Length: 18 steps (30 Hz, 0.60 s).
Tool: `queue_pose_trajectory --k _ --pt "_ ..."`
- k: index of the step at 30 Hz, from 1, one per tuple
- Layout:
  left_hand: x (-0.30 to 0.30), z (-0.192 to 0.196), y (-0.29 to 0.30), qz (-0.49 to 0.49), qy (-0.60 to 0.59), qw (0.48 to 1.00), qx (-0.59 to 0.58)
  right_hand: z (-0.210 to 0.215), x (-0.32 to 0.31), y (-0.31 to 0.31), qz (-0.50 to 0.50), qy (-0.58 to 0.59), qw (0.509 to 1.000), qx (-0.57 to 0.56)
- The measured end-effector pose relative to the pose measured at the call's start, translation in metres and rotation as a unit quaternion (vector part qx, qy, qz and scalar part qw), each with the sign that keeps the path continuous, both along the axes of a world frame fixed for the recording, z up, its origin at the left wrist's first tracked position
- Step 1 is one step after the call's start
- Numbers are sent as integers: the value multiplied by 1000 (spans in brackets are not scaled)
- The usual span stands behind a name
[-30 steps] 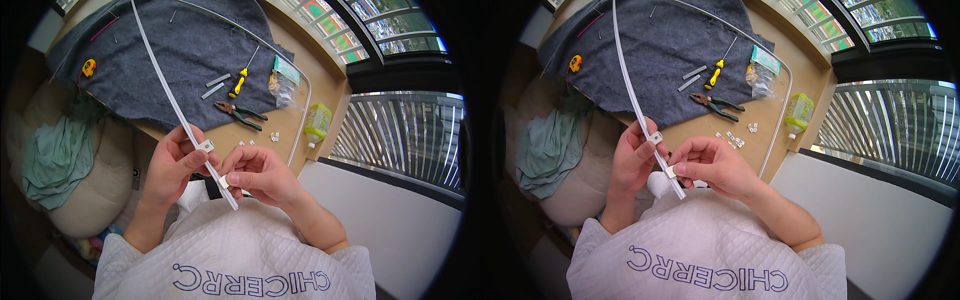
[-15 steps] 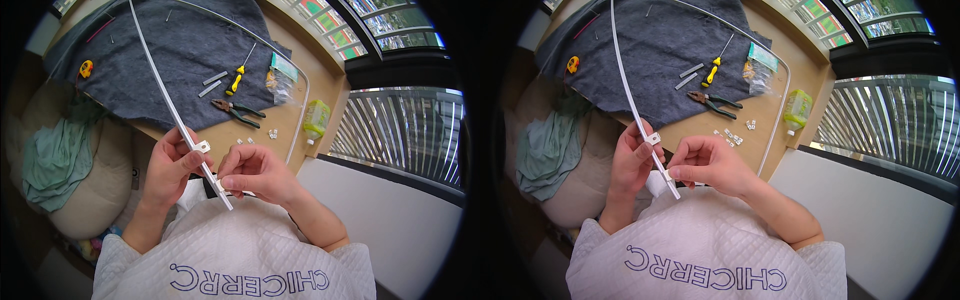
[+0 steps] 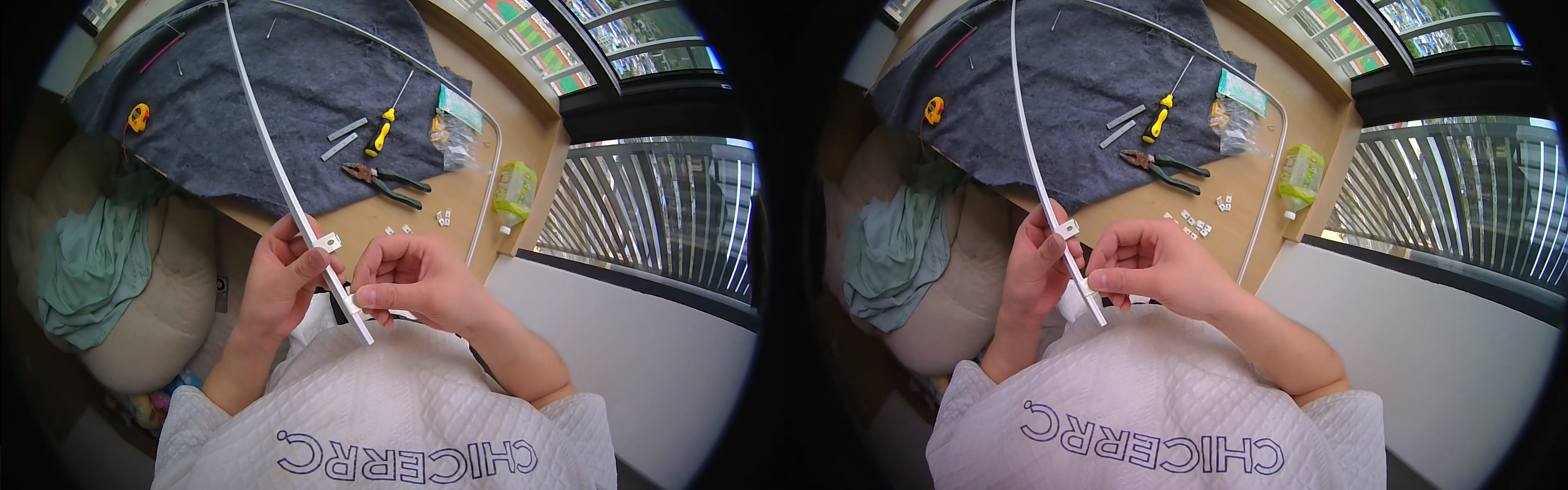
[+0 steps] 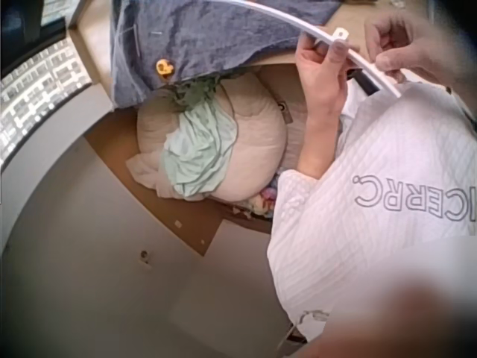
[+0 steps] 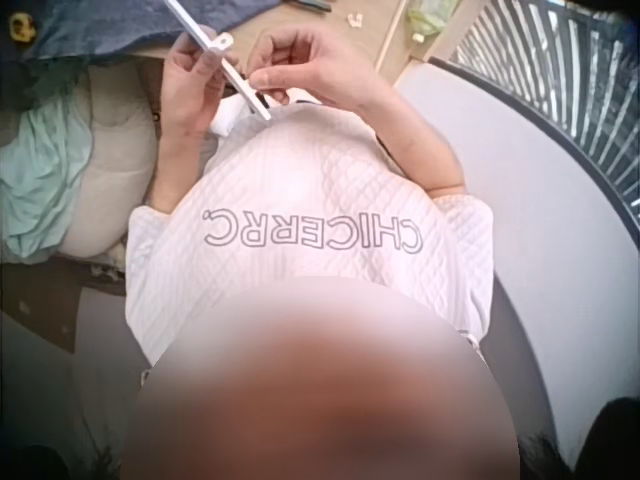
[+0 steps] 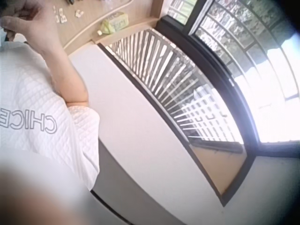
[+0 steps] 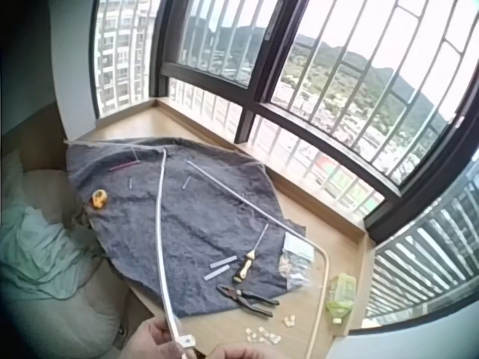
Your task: The person assembles white cable ties with small white plastic clips using pliers. They repeatedly pick up a cable tie and a clip, insert the tie into the clip, and crimp it with pliers, then place the finished unit on the table.
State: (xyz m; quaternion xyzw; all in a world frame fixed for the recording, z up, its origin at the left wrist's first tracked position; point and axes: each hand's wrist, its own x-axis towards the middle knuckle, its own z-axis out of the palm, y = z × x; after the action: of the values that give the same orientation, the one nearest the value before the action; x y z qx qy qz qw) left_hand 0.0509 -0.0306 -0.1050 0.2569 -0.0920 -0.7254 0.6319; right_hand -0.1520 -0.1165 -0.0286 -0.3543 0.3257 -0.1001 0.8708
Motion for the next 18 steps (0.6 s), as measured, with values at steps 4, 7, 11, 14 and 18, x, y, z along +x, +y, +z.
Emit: queue_pose_trajectory --k 4,7,11,14,18 --pt "-1 -4 -2 11 2 1000 -9 -9 3 12 -66 -46 991 111" --pt "0 1 -4 20 6 1000 -20 -7 1 12 -72 -67 986 137" --pt "4 10 -8 15 -40 999 -13 2 2 10 -11 -23 999 29" --pt "2 18 -10 17 -90 996 4 8 6 5 52 -8 998 -37" --pt "4 10 -10 12 -32 999 -21 2 8 9 13 -65 997 36"
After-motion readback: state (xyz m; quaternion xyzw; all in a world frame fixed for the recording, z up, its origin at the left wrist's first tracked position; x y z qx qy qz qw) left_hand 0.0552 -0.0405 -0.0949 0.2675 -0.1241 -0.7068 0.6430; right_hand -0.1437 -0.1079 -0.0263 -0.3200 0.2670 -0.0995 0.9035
